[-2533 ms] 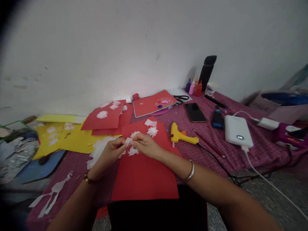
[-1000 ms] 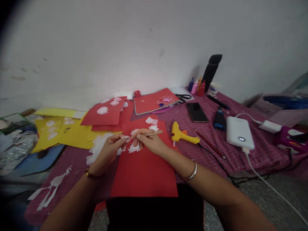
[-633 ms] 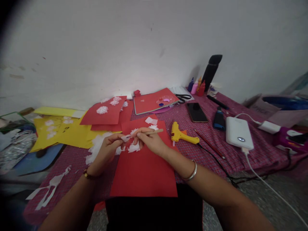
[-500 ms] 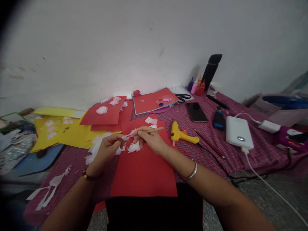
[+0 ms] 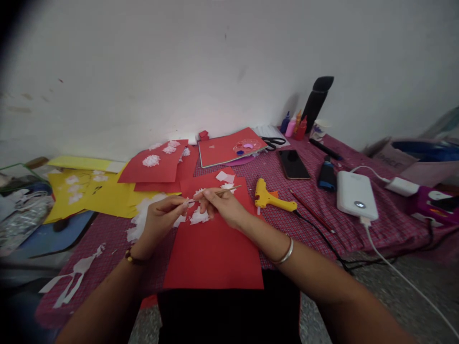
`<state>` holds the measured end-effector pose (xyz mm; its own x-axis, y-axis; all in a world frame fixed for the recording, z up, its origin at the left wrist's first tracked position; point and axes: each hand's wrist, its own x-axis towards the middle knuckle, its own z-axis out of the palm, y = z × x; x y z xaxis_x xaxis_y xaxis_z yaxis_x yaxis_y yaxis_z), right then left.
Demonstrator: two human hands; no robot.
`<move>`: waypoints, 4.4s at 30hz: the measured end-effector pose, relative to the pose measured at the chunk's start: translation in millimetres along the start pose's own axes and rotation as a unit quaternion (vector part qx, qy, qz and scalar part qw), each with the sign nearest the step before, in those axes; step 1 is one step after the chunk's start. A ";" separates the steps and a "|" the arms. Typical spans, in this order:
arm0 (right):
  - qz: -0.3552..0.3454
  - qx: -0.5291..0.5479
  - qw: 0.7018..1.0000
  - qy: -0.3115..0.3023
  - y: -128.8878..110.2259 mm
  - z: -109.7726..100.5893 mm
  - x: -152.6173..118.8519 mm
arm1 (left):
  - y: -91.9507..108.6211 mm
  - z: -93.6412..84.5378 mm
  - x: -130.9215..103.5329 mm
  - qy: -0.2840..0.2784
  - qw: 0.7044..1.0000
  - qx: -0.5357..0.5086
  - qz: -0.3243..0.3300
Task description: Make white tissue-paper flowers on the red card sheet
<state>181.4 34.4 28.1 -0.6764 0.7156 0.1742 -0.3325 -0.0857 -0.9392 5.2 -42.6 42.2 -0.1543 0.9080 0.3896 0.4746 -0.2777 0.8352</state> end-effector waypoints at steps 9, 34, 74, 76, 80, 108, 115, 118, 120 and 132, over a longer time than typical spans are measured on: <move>0.032 0.128 0.991 -0.001 9.3 0.8 3.2 | -2.5 5.7 -1.9 -0.006 0.998 -0.055 -0.011; 0.055 -0.142 0.988 0.028 19.3 -12.8 9.4 | -35.6 10.9 6.2 -0.254 0.958 0.130 0.017; 0.057 -0.056 0.993 0.081 21.8 -12.1 10.4 | -38.2 -23.4 14.5 -0.205 0.969 0.073 -0.115; 0.057 -0.060 0.993 0.080 21.4 -11.7 9.9 | -37.8 -22.0 14.0 -0.197 0.972 0.062 -0.108; 0.056 -0.066 0.993 0.075 20.0 -11.3 9.3 | -34.9 -19.5 13.7 -0.175 0.980 0.013 -0.097; 0.017 -0.132 0.989 0.057 12.7 -12.5 7.7 | -29.8 -14.9 10.8 -0.102 0.995 -0.002 0.013; -0.065 -0.244 0.967 -0.043 14.7 -2.5 -3.8 | -12.2 -21.8 11.4 -0.120 0.993 0.007 0.007; -0.061 -0.301 0.944 -0.120 11.5 1.4 -7.8 | -14.0 -20.6 11.0 -0.113 0.993 -0.011 -0.006; -0.064 -0.352 0.926 -0.117 8.1 1.8 -8.5 | -17.7 -18.6 10.8 -0.103 0.994 -0.020 -0.030; -0.100 -0.285 0.953 0.017 7.5 -0.1 -5.3 | -7.5 -10.7 7.6 -0.073 0.992 0.068 -0.072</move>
<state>182.6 30.1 20.1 -0.6119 0.7009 0.3666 -0.0353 0.4388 -0.8979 -8.8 -37.0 43.1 -0.1066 0.9738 0.2011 0.5710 -0.1056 0.8141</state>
